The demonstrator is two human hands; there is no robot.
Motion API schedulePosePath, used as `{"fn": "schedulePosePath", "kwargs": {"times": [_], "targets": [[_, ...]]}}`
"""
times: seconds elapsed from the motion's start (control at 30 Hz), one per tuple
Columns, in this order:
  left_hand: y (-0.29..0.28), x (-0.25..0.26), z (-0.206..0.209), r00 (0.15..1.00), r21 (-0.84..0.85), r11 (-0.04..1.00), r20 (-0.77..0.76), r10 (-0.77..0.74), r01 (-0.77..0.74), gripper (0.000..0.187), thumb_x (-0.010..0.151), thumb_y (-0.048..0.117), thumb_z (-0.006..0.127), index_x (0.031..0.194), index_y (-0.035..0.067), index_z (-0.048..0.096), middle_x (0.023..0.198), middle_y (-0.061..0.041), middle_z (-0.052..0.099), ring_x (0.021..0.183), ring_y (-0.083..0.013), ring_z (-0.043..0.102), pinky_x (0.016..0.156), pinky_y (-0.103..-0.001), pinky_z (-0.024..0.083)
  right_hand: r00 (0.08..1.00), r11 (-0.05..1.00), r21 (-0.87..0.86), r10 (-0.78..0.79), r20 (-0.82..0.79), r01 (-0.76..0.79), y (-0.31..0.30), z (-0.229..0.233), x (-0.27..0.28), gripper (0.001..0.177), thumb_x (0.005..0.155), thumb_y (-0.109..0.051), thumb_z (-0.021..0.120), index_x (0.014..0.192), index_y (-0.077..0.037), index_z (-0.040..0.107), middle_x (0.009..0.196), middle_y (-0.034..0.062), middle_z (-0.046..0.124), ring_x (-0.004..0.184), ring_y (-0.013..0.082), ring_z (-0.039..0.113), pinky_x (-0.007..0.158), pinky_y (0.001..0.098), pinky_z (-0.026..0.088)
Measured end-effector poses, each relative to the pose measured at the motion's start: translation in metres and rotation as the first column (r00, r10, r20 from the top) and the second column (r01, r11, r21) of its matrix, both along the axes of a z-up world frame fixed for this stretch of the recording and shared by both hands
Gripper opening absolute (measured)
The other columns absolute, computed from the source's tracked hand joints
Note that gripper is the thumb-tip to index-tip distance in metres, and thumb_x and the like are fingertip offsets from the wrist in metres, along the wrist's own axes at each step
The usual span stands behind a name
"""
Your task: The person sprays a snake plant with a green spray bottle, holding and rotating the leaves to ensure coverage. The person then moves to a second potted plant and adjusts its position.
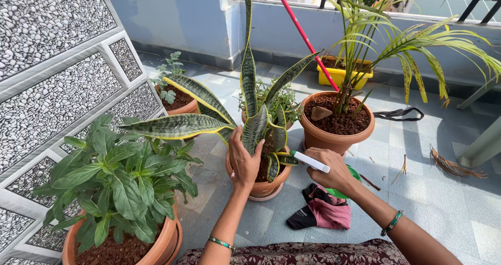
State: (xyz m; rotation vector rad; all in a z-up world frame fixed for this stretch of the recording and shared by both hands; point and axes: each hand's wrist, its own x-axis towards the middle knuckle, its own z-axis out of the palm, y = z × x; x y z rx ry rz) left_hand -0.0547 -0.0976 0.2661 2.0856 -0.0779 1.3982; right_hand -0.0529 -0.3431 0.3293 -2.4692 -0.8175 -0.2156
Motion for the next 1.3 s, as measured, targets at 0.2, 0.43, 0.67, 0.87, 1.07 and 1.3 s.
{"fn": "schedulePosePath", "kwargs": {"times": [0.2,0.43,0.67,0.87,1.07,1.3], "targets": [[0.005,0.028,0.052,1.000,0.178,0.984,0.006,0.006,-0.007,0.071,0.080,0.025,0.083,0.140,0.003,0.053,0.118,-0.010,0.070,0.110,-0.0304,0.066,0.098,-0.045,0.054,0.993,0.990,0.137,0.024,0.118,-0.040,0.004,0.021,-0.009,0.022,0.069,-0.006,0.066,0.091,-0.009,0.069,0.087,0.0085,0.070,0.081,0.0338,0.068,0.071,0.0439,0.053],[0.012,0.055,0.104,0.901,-0.254,0.930,-0.277,-0.334,0.267,0.033,0.089,0.036,0.078,0.097,0.004,0.083,0.066,-0.006,0.074,0.055,-0.0169,0.064,0.054,-0.037,0.047,0.993,0.966,0.252,0.024,0.113,-0.052,0.008,0.041,-0.017,0.023,0.069,-0.004,0.065,0.091,-0.009,0.071,0.085,0.0076,0.071,0.076,0.0299,0.070,0.069,0.0414,0.053],[0.037,0.074,0.112,0.672,-0.461,0.732,-0.325,-0.665,0.502,0.047,0.095,0.055,0.067,0.094,0.010,0.082,0.080,0.001,0.081,0.067,-0.0021,0.072,0.062,-0.024,0.056,0.970,0.947,0.290,0.072,0.232,-0.139,0.011,0.049,-0.022,0.032,0.064,-0.002,0.065,0.095,-0.007,0.071,0.084,0.0099,0.069,0.074,0.0296,0.068,0.069,0.0400,0.054],[0.048,0.077,0.105,0.659,-0.357,0.779,-0.417,-0.626,0.515,0.046,0.092,0.054,0.069,0.099,0.011,0.085,0.079,0.000,0.080,0.068,-0.0038,0.063,0.065,-0.026,0.050,0.993,0.933,0.350,0.059,0.097,-0.090,0.017,0.045,-0.026,0.032,0.065,-0.001,0.063,0.095,-0.008,0.072,0.085,0.0079,0.072,0.073,0.0282,0.072,0.069,0.0386,0.055],[0.058,0.088,0.088,0.648,-0.318,0.839,-0.534,-0.543,0.441,0.046,0.081,0.053,0.079,0.097,0.010,0.084,0.072,-0.002,0.077,0.063,-0.0064,0.063,0.061,-0.029,0.050,0.986,0.923,0.368,0.059,0.154,-0.112,0.018,0.039,-0.026,0.032,0.064,-0.001,0.063,0.094,-0.008,0.070,0.086,0.0098,0.070,0.075,0.0300,0.070,0.070,0.0394,0.055],[0.070,0.101,0.053,0.638,-0.140,0.931,-0.693,-0.336,0.338,0.062,0.071,0.062,0.082,0.098,0.006,0.085,0.078,-0.013,0.079,0.071,-0.0221,0.073,0.070,-0.038,0.056,0.999,0.955,0.297,-0.010,0.031,0.000,0.021,0.025,-0.025,0.029,0.067,-0.003,0.063,0.094,-0.009,0.072,0.081,0.0105,0.070,0.074,0.0330,0.069,0.068,0.0428,0.052]]}}
